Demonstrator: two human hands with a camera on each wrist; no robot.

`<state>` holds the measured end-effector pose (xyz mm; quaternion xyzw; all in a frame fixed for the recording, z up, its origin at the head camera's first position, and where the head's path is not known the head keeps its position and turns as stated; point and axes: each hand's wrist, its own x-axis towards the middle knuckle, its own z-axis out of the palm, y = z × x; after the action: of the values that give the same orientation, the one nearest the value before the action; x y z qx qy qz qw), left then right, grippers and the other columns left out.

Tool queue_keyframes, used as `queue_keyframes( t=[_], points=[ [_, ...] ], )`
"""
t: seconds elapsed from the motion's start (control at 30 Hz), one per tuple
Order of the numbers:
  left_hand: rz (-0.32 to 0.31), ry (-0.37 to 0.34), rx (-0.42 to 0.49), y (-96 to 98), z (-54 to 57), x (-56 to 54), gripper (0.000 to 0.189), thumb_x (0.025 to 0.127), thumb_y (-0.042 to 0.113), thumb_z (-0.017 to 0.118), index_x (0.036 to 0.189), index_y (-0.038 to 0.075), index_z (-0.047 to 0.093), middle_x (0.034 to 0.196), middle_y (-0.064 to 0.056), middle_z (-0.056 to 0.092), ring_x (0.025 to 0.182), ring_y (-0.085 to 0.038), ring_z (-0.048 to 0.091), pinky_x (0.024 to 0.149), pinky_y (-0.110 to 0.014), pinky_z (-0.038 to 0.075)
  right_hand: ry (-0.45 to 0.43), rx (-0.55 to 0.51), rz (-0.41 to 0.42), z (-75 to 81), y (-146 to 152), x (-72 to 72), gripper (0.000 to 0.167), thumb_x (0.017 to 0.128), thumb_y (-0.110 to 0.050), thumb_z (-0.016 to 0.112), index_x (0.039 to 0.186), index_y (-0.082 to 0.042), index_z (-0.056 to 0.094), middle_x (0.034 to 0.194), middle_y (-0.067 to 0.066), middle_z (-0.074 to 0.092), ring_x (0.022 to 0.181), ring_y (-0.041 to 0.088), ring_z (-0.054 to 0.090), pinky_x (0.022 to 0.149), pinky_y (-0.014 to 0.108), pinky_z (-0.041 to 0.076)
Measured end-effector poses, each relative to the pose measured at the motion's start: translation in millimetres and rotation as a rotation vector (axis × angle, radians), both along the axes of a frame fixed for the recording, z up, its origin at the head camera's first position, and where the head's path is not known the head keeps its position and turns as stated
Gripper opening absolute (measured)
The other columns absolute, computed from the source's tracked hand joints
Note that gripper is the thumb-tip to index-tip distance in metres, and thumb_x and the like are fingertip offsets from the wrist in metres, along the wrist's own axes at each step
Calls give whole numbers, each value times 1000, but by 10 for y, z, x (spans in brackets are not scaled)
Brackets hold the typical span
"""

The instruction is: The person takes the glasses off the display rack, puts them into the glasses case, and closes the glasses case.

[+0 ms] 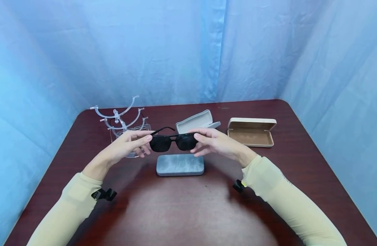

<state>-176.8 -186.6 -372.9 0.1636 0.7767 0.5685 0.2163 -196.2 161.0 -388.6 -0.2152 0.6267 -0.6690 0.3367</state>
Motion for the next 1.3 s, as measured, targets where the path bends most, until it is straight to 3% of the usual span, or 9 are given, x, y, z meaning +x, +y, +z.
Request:
queue_keyframes(
  t=[0.23,0.47,0.63,0.9,1.0,1.17,1.3],
  points=[
    [-111,43,87,17,8,-2,42,106,29,55,141,5,59,86,-19,70,80,-32,70,71,-39,61,-12,-25,5,-5,3,-5,41,110,-22,48,149,-8,49,136,23,55,106,35,67,95,56,53],
    [-41,64,58,10,-4,16,42,105,27,58,142,7,58,89,-19,73,79,-31,71,71,-39,61,16,-23,-12,41,37,5,39,109,-19,50,146,-8,51,135,24,55,105,36,67,95,59,51],
    [-34,53,80,16,-21,11,44,106,27,58,144,5,56,98,-24,72,82,-31,73,72,-38,61,45,-17,-71,68,29,0,44,107,-20,54,147,-1,48,133,24,57,101,37,68,94,61,50],
    [-63,89,133,33,-44,15,39,108,27,54,141,8,59,98,-19,72,83,-31,72,69,-40,61,111,47,-183,75,42,-3,44,104,-16,60,143,1,50,113,24,63,93,34,67,83,46,60],
    [-85,81,165,40,-48,17,39,108,25,52,141,5,58,98,-18,72,82,-30,72,67,-37,61,131,83,-208,80,47,-8,44,103,-17,62,143,-1,52,114,22,62,96,32,64,81,39,60],
    [-136,92,173,48,-62,15,38,110,23,48,140,2,56,96,-19,72,79,-29,71,65,-37,60,102,79,-128,91,58,5,47,104,-17,59,147,0,49,135,17,58,102,32,67,89,42,58],
    [-171,96,166,49,-67,11,37,110,22,46,139,1,56,97,-19,70,78,-29,70,64,-38,60,85,52,-43,92,82,16,43,106,-15,55,146,1,50,129,14,64,100,35,70,93,44,56]
  ],
)
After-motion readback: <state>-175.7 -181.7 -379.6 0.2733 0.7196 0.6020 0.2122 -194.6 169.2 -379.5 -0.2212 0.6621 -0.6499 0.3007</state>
